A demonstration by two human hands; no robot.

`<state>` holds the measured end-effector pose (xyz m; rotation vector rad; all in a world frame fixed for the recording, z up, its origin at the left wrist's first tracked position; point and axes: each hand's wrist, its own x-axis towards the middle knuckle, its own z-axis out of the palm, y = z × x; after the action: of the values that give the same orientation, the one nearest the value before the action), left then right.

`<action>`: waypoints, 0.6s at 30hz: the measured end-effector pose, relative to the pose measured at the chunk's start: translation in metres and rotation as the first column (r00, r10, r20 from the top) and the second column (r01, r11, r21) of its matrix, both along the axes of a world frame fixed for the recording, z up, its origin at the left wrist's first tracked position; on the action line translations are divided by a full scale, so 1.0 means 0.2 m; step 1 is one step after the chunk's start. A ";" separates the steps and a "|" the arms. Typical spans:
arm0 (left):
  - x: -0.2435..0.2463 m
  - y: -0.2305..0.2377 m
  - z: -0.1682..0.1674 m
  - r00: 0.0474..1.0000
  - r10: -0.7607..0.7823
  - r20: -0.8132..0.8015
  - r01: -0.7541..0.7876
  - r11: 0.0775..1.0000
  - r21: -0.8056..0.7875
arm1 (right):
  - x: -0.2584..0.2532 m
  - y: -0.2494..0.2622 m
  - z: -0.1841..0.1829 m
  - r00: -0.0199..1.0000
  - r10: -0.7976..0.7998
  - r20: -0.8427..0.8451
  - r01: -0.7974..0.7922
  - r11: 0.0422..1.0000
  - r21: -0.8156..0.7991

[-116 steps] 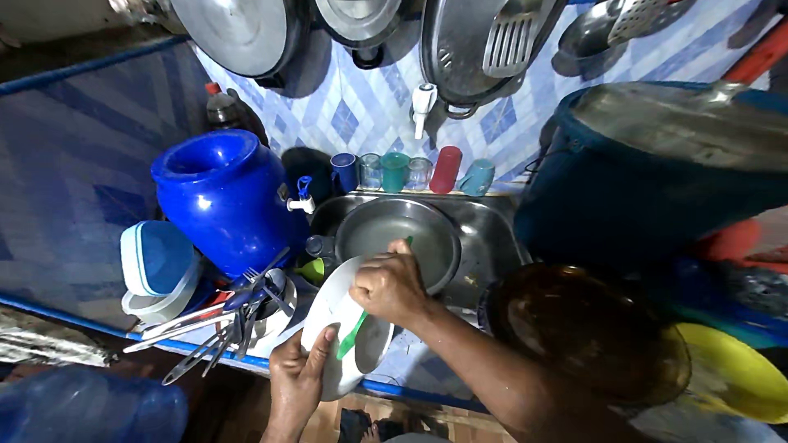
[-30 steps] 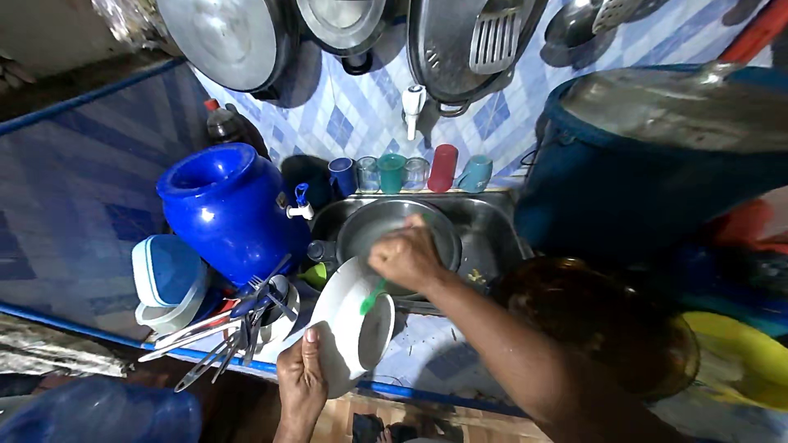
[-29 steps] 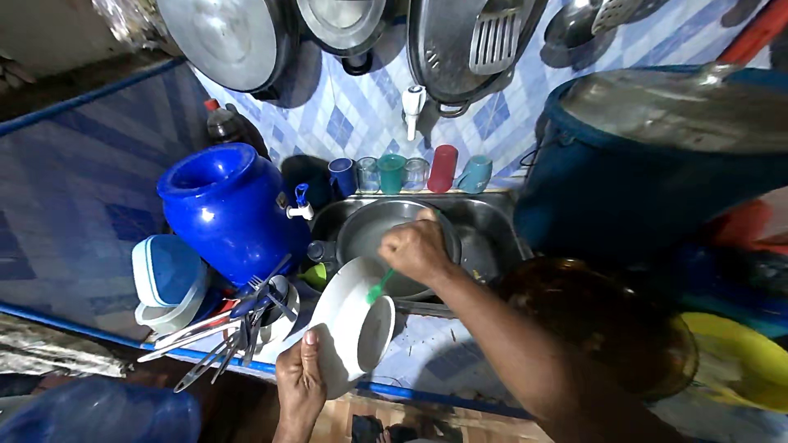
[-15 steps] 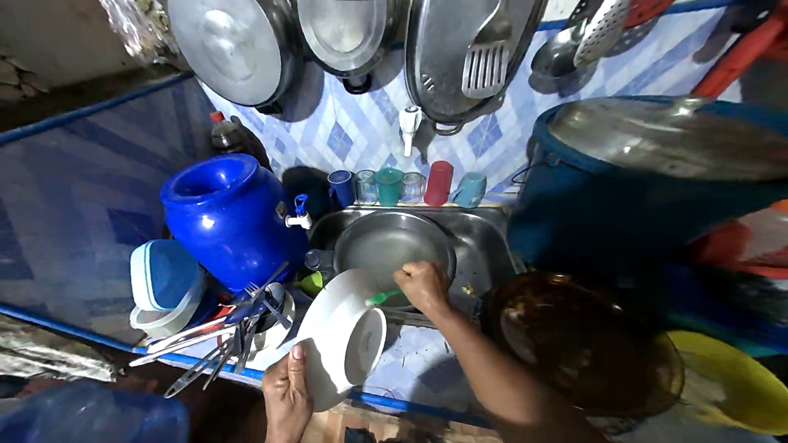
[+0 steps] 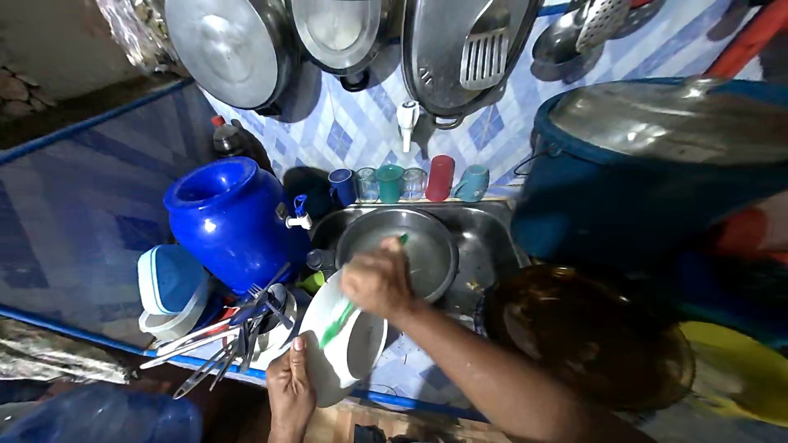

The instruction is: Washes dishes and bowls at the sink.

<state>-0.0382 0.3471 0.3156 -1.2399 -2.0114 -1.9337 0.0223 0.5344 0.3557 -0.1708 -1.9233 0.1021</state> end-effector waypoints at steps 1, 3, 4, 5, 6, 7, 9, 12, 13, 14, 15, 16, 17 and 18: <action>0.00 0.00 0.00 1.000 -0.013 -0.008 0.012 1.000 -0.008 | 0.00 -0.06 -0.01 0.997 0.080 0.013 -0.081 0.996 0.041; 0.01 0.00 0.01 1.000 0.003 0.013 -0.003 1.000 -0.019 | -0.01 -0.05 -0.04 0.994 0.111 0.006 -0.112 0.993 0.038; 0.02 0.00 0.01 0.999 0.023 0.029 -0.022 1.000 -0.022 | -0.01 0.01 -0.05 0.999 0.051 -0.016 -0.051 0.999 -0.013; 0.01 0.00 0.01 0.999 0.036 0.038 -0.036 0.999 -0.020 | -0.01 0.08 -0.05 0.999 -0.042 -0.026 0.040 0.996 -0.076; 0.01 -0.01 0.00 0.998 0.043 0.042 -0.042 0.999 -0.012 | 0.00 0.14 -0.05 0.991 -0.129 -0.019 0.125 0.983 -0.133; 0.01 -0.01 0.00 0.998 0.047 0.045 -0.047 0.999 0.001 | 0.00 0.16 -0.05 0.984 -0.179 -0.004 0.176 0.972 -0.158; 0.01 0.00 -0.01 0.998 0.035 0.044 -0.036 0.999 0.016 | 0.01 0.06 -0.04 0.993 -0.116 0.006 0.116 0.984 -0.132; 0.00 0.00 -0.02 1.000 -0.002 0.020 0.002 1.000 0.012 | -0.03 -0.08 -0.04 0.999 0.052 0.007 -0.052 0.998 -0.048; 0.00 -0.01 -0.02 0.999 0.006 0.034 -0.007 1.000 0.015 | -0.03 -0.05 -0.05 0.999 0.043 0.012 -0.042 0.995 -0.088; -0.01 -0.02 -0.02 0.999 0.016 0.050 -0.017 1.000 0.020 | -0.03 0.00 -0.06 0.999 -0.012 0.035 0.017 0.988 -0.155; -0.02 -0.02 -0.03 0.998 0.025 0.060 -0.027 0.999 0.027 | 0.00 0.07 -0.06 0.992 -0.081 0.094 0.102 0.965 -0.241; -0.02 -0.03 -0.04 0.997 0.030 0.068 -0.033 0.999 0.037 | 0.03 0.13 -0.07 0.974 -0.128 0.189 0.186 0.925 -0.332; -0.02 -0.04 -0.05 0.997 0.028 0.073 -0.032 0.998 0.047 | 0.05 0.18 -0.09 0.947 -0.147 0.285 0.259 0.874 -0.410; -0.02 -0.04 -0.06 0.997 0.014 0.081 -0.019 0.998 0.065 | 0.08 0.21 -0.12 0.924 -0.124 0.363 0.305 0.810 -0.500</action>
<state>-0.0427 0.3385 0.3040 -1.1444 -1.9702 -2.0563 0.0376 0.5756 0.3318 -0.8424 -2.1306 0.5046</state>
